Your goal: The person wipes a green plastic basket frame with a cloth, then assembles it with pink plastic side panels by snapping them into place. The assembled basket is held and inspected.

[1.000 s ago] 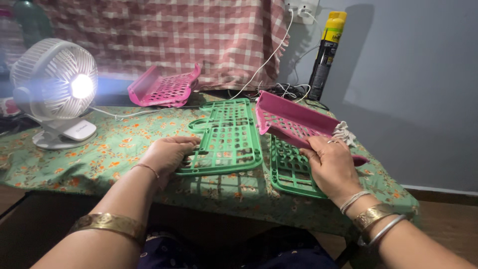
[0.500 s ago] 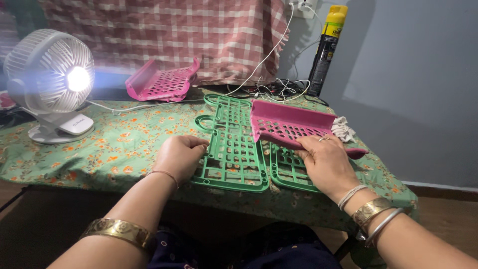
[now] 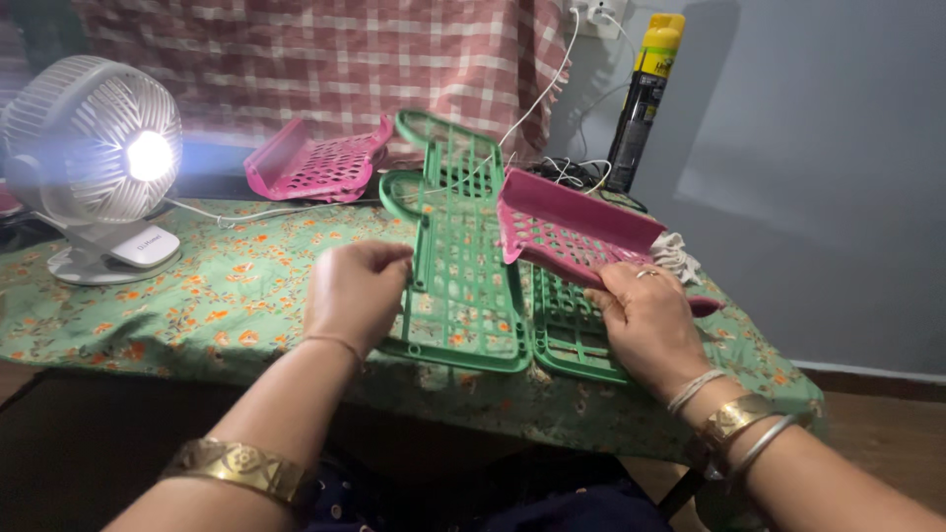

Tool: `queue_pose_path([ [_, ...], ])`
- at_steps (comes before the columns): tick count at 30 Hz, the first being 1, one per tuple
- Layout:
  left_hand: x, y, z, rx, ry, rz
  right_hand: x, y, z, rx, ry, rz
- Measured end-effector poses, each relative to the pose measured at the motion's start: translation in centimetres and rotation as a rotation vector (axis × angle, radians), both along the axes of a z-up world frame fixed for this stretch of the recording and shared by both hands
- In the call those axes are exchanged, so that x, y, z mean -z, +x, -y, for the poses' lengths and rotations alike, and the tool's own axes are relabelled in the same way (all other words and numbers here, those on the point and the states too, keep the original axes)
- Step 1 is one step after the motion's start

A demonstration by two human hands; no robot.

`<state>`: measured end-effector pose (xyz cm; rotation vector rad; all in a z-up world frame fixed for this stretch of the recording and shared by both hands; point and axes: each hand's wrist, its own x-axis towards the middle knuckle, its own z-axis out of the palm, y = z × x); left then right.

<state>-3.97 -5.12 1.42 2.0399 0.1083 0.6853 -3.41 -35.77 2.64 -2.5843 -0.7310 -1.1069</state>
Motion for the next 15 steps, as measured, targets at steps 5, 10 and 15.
queue_pose_path([
  [5,-2.7,0.7,-1.8,-0.099,0.088,0.192,-0.3,-0.4,-1.0,-0.128,0.057,0.07],
  [10,-1.7,0.2,-3.1,-0.209,0.05,0.295,-0.5,-0.6,-3.2,-0.118,0.007,0.196],
  [15,-1.3,0.6,-4.2,-0.339,0.098,0.516,-0.9,-0.4,-4.4,-0.047,-0.022,0.173],
])
